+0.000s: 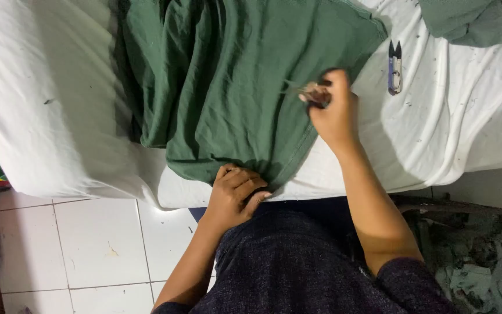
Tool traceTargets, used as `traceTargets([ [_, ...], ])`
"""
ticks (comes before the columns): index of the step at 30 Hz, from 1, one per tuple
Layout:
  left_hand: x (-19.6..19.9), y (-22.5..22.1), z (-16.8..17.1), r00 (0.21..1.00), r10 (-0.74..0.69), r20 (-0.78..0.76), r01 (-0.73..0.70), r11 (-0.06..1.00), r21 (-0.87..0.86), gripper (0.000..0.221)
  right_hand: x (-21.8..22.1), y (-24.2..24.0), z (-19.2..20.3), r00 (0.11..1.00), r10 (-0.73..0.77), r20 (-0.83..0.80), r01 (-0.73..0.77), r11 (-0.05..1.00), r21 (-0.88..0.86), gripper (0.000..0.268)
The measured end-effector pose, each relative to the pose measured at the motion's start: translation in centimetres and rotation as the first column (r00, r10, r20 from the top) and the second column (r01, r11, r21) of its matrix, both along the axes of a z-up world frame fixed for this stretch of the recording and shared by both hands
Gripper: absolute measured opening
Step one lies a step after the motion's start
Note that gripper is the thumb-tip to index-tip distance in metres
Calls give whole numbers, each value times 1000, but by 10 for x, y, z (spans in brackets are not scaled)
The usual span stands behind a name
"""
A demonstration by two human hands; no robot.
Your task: Trimming loose threads and excess fabric from a green garment using scissors as part of a quality control or finishing process.
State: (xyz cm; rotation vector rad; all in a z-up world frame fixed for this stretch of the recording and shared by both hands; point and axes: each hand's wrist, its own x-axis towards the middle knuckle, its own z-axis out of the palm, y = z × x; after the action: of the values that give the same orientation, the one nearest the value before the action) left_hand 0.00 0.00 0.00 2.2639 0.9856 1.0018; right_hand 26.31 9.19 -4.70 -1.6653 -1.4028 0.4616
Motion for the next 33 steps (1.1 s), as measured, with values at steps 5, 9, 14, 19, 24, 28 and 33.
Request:
traceTargets([
  [5, 9, 15, 0, 995, 44, -85, -44, 999, 3, 15, -25, 40, -45, 955, 67, 289, -66, 998, -12, 47],
  [9, 20, 46, 6, 983, 98, -153, -104, 994, -30, 44, -25, 40, -41, 984, 61, 165, -31, 984, -177, 44],
  [14, 24, 55, -16, 953, 168, -250, -172, 985, 5, 54, -8, 13, -14, 950, 51, -306, -69, 997, -46, 45],
  [19, 17, 41, 2, 971, 108, -211, -135, 984, -113, 59, 14, -73, 14, 596, 528, -605, -598, 795, 105, 41],
  [24, 16, 4, 3, 923, -70, -378, 15, 989, -148, 69, 34, -65, 18, 981, 126, -150, -156, 965, -210, 45],
  [28, 13, -6, -10, 910, -66, -409, 10, 990, -138, 66, 23, -30, -7, 996, 92, -4, -92, 989, -117, 42],
  [33, 13, -10, -21, 953, 67, -295, -85, 995, -48, 17, 14, -22, -33, 1000, 25, 13, -26, 999, 36, 36],
])
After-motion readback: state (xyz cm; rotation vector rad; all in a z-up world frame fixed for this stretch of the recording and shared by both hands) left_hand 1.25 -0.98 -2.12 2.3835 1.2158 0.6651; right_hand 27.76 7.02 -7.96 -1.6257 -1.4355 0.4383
